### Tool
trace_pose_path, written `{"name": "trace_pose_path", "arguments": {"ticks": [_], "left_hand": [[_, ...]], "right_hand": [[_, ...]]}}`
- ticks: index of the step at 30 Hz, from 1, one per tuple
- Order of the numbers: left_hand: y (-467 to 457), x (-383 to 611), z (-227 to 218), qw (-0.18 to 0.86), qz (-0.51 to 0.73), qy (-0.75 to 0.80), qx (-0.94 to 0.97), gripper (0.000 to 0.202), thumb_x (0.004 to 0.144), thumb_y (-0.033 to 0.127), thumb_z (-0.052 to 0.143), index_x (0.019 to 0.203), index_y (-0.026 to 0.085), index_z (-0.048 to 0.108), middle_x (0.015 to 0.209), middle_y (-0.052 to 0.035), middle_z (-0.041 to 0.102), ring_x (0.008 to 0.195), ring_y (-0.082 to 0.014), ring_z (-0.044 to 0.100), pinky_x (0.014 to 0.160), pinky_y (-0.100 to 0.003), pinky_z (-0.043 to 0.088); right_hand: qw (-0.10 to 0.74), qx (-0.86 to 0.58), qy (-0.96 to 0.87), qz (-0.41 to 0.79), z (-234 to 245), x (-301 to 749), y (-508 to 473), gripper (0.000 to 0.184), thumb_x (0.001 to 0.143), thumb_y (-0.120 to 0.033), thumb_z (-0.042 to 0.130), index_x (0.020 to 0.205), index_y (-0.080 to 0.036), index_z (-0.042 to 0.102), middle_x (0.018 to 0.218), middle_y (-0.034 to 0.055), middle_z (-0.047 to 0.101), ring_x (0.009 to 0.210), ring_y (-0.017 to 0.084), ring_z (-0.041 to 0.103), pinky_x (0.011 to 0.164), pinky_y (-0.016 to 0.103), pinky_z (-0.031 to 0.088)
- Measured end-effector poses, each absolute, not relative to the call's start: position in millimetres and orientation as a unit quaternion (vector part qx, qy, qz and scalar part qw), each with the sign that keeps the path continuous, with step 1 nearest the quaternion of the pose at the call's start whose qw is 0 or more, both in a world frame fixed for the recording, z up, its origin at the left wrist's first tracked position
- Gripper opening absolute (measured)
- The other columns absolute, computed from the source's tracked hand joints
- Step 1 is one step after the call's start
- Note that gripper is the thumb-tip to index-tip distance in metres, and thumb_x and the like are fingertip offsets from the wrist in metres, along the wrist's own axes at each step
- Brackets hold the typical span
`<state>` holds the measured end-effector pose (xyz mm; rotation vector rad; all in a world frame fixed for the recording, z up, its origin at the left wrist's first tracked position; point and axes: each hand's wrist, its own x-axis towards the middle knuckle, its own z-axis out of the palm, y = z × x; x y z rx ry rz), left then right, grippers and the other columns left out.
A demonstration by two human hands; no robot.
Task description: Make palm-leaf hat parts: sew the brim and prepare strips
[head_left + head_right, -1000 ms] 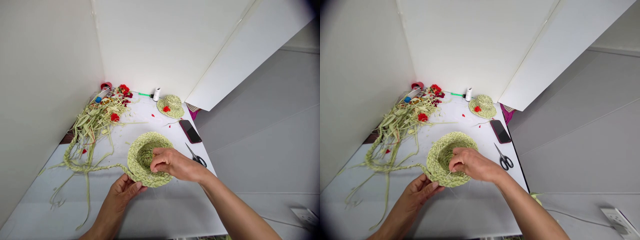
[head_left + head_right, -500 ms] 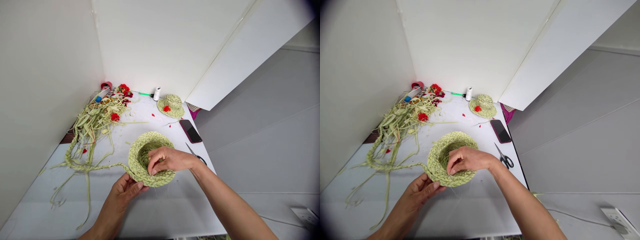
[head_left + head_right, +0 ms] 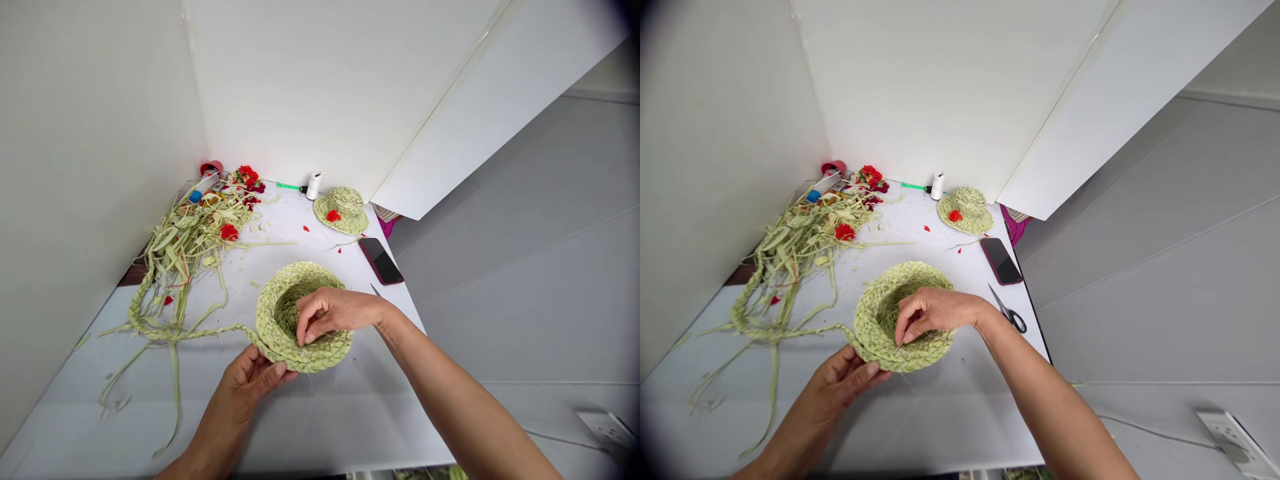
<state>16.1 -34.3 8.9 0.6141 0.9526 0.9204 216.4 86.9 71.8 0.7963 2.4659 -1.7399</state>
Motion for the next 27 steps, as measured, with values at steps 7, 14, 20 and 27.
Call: {"name": "trace_pose_path", "arguments": {"ticks": [7, 14, 20, 27], "left_hand": [[-34.4, 15.0, 5.4, 0.75, 0.422, 0.422, 0.286, 0.034, 0.076, 0.036, 0.074, 0.105, 0.019, 0.069, 0.107, -0.0068, 0.071, 0.1, -0.0226, 0.063, 0.092, -0.035, 0.051], [-32.6, 15.9, 6.9, 0.755, 0.416, 0.415, 0.29, 0.033, 0.076, 0.035, 0.074, 0.104, 0.019, 0.071, 0.11, -0.0072, 0.072, 0.101, -0.0231, 0.064, 0.093, -0.036, 0.05], [-31.1, 17.7, 7.7, 0.752, 0.427, 0.406, 0.295, 0.029, 0.075, 0.034, 0.074, 0.1, 0.019, 0.071, 0.109, -0.0068, 0.073, 0.098, -0.0236, 0.065, 0.091, -0.036, 0.051], [-35.8, 20.4, 7.1, 0.756, 0.435, 0.406, 0.273, 0.037, 0.07, 0.033, 0.078, 0.102, 0.017, 0.07, 0.099, -0.0074, 0.075, 0.096, -0.0259, 0.067, 0.089, -0.035, 0.05]], "right_hand": [[0.006, 0.253, 0.779, -0.573, 67.7, 210.8, 86.8, 0.012, 0.084, -0.026, 0.068, 0.087, -0.016, 0.073, 0.078, -0.0014, 0.054, 0.07, 0.009, 0.052, 0.064, 0.02, 0.038], [-0.016, 0.306, 0.788, -0.534, 79.8, 208.4, 67.2, 0.006, 0.085, -0.017, 0.064, 0.089, -0.015, 0.068, 0.085, -0.0001, 0.06, 0.071, 0.009, 0.053, 0.062, 0.021, 0.04], [-0.05, 0.374, 0.872, -0.312, 104.0, 200.5, 9.0, 0.016, 0.091, -0.009, 0.05, 0.1, -0.018, 0.059, 0.093, 0.0026, 0.061, 0.082, 0.014, 0.055, 0.071, 0.025, 0.043], [-0.029, 0.367, 0.927, 0.077, 76.1, 176.8, -47.4, 0.024, 0.088, -0.006, 0.045, 0.108, -0.006, 0.058, 0.087, 0.0118, 0.06, 0.079, 0.024, 0.055, 0.068, 0.037, 0.049]]}}
